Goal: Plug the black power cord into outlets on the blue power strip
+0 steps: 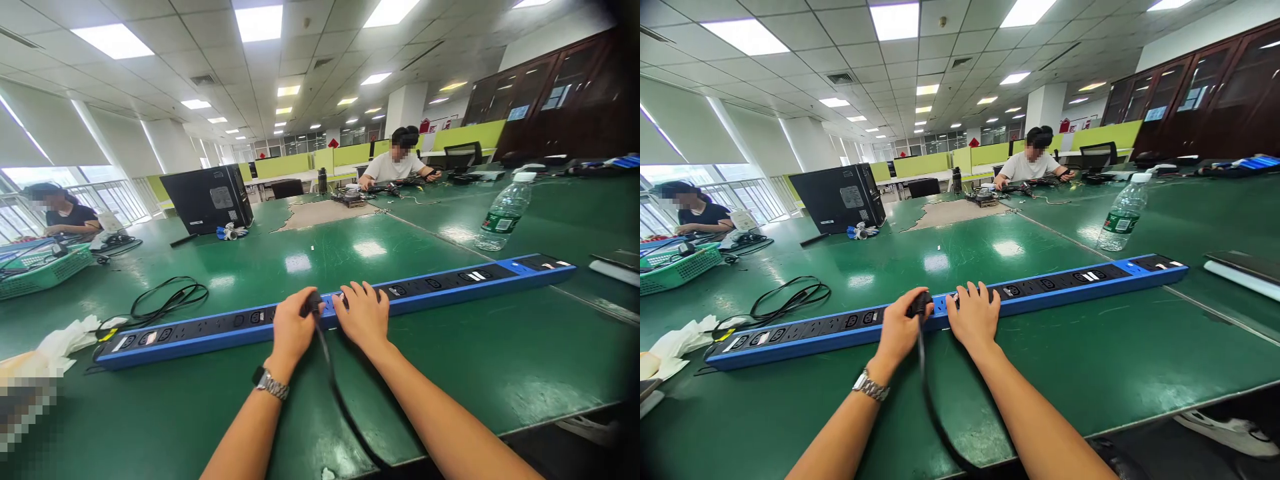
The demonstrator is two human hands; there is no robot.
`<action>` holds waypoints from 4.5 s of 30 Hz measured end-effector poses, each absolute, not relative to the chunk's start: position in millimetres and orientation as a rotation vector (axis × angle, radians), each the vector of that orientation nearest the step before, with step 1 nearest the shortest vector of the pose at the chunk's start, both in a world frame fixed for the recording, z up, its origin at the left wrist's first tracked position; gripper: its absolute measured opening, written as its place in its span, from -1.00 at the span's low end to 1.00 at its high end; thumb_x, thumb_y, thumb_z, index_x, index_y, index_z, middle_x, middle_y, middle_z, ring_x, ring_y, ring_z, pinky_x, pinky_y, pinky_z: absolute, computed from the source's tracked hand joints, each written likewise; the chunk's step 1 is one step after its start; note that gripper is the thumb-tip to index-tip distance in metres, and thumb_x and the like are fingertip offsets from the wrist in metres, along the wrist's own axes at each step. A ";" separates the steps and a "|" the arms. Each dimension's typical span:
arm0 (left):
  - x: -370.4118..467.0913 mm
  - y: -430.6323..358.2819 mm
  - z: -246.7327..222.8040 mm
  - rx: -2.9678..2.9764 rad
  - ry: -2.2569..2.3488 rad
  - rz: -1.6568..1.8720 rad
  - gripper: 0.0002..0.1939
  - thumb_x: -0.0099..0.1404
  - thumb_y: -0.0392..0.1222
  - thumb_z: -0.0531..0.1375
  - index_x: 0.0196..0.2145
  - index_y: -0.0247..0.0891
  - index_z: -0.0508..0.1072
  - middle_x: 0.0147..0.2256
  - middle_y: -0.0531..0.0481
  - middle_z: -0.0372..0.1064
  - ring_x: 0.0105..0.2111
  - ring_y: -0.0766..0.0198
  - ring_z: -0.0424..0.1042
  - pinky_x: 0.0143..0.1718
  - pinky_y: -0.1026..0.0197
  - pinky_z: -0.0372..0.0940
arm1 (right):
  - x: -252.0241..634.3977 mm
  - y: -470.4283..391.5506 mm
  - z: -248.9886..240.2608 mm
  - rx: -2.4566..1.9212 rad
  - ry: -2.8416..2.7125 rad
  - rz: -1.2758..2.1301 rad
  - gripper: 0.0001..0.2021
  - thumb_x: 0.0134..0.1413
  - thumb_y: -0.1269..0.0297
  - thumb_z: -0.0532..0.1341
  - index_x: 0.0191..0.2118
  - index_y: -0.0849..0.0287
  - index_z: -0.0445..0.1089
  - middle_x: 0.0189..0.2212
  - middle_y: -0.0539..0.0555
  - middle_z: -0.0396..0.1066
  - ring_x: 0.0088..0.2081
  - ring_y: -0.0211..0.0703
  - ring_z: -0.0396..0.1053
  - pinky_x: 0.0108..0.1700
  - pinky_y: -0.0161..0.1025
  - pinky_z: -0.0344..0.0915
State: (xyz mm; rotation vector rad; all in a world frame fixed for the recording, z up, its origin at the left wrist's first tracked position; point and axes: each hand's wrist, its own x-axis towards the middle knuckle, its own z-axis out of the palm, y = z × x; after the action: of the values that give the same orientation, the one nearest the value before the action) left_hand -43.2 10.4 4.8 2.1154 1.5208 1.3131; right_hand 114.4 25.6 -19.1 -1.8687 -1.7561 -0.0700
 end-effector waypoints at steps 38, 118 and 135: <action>-18.0 6.4 -17.5 2.723 1.794 0.850 -0.66 0.47 -0.03 0.03 0.11 -0.02 0.42 0.18 -0.05 0.36 0.20 -0.03 0.30 0.17 -0.26 0.22 | 220.2 55.4 59.1 -2.011 -2.276 0.108 -0.62 0.14 0.07 0.10 -0.12 0.06 0.59 -0.22 0.12 0.58 -0.18 -0.03 0.49 -0.21 -0.22 0.31; -16.4 2.9 -16.3 2.600 1.717 0.914 -0.74 0.42 -0.20 0.11 -0.02 -0.01 0.51 0.10 0.07 0.45 0.19 0.04 0.33 0.21 -0.14 0.23 | 206.1 35.1 52.6 -2.016 -2.131 0.185 -0.58 0.20 0.02 0.06 -0.02 0.08 0.52 -0.24 0.10 0.58 -0.19 -0.02 0.52 -0.21 -0.21 0.34; -16.1 3.2 -17.0 2.573 1.699 0.955 -0.75 0.41 -0.24 0.13 -0.02 -0.04 0.52 0.10 0.05 0.46 0.19 0.02 0.33 0.21 -0.18 0.23 | 205.7 38.8 50.7 -2.086 -1.995 0.431 -0.61 0.21 0.02 0.02 -0.07 0.15 0.41 -0.53 0.01 0.51 -0.45 -0.14 0.48 -0.38 -0.25 0.25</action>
State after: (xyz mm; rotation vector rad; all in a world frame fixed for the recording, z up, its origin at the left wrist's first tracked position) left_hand -16.1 3.2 -17.0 2.5729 1.6994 0.9546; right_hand 205.7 38.8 50.7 -2.0859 -1.9947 0.4314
